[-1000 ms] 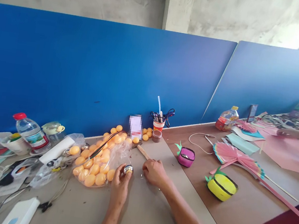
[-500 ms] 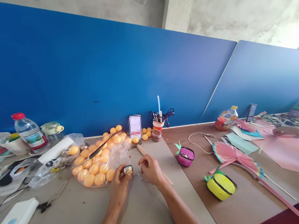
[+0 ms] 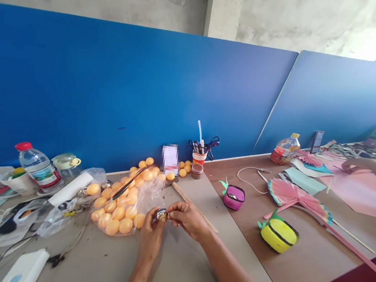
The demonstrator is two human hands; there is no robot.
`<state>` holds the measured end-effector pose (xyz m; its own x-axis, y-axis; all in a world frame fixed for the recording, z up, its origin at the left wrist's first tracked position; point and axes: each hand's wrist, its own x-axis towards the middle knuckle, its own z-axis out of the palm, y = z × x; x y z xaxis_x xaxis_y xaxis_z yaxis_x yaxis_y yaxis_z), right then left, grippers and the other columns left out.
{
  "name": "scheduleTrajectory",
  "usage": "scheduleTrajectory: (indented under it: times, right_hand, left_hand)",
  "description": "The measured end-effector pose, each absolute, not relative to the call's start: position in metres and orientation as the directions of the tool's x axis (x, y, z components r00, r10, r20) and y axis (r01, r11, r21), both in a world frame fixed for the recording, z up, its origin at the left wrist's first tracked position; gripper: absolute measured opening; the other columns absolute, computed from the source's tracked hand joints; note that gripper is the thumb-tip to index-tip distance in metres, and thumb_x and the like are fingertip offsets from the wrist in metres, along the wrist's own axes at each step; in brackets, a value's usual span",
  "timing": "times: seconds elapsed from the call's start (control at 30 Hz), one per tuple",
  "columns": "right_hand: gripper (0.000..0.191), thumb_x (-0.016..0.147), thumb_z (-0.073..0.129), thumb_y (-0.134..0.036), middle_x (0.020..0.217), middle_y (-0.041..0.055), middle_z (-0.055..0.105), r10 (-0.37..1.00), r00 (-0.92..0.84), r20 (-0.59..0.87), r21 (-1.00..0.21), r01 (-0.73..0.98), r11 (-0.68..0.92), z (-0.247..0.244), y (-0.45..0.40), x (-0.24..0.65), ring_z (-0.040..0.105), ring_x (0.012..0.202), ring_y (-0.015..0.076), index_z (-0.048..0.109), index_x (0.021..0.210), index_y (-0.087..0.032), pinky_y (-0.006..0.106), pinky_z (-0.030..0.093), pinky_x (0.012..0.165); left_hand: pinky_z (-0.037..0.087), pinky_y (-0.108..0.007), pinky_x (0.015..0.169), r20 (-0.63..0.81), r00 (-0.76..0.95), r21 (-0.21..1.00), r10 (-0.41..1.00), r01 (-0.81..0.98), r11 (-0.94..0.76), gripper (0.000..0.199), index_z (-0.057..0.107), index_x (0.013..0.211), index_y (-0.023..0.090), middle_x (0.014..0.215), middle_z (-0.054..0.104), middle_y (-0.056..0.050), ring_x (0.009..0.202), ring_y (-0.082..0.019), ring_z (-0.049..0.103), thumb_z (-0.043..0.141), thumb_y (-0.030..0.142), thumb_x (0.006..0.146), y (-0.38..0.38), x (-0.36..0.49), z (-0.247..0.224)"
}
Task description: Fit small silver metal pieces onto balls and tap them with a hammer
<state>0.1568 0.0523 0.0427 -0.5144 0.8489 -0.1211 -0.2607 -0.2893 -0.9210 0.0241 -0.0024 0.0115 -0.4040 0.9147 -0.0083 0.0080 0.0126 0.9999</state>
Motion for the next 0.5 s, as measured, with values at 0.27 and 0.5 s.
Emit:
scheduleTrajectory:
  times: [0.27,0.5]
  right_hand:
    - [0.008,0.062,0.066,-0.021,0.050,-0.0071,0.047,0.906,-0.405,-0.118,-0.978,-0.111,-0.177,0.0399,0.0518,0.1526,0.036,0.048,0.0061,0.060,0.064,-0.016,0.024,0.026,0.052]
    - [0.007,0.060,0.066,-0.022,0.050,-0.0065,0.048,0.898,-0.417,-0.142,-0.973,-0.107,-0.203,0.0402,0.0502,0.1521,0.037,0.049,0.0070,0.061,0.061,-0.017,0.024,0.028,0.052]
  left_hand:
    - [0.052,-0.036,0.084,0.046,-0.386,0.998,0.921,0.062,-0.024,0.049,0.062,0.107,0.019,0.105,0.070,-0.010,0.094,-0.024,0.067,0.068,0.050,0.069,-0.0029,0.0256,0.0093]
    - [0.053,-0.037,0.082,0.061,-0.384,0.995,0.921,0.096,-0.025,0.048,0.062,0.108,0.020,0.101,0.072,-0.009,0.089,-0.024,0.067,0.067,0.049,0.070,-0.0035,0.0258,0.0093]
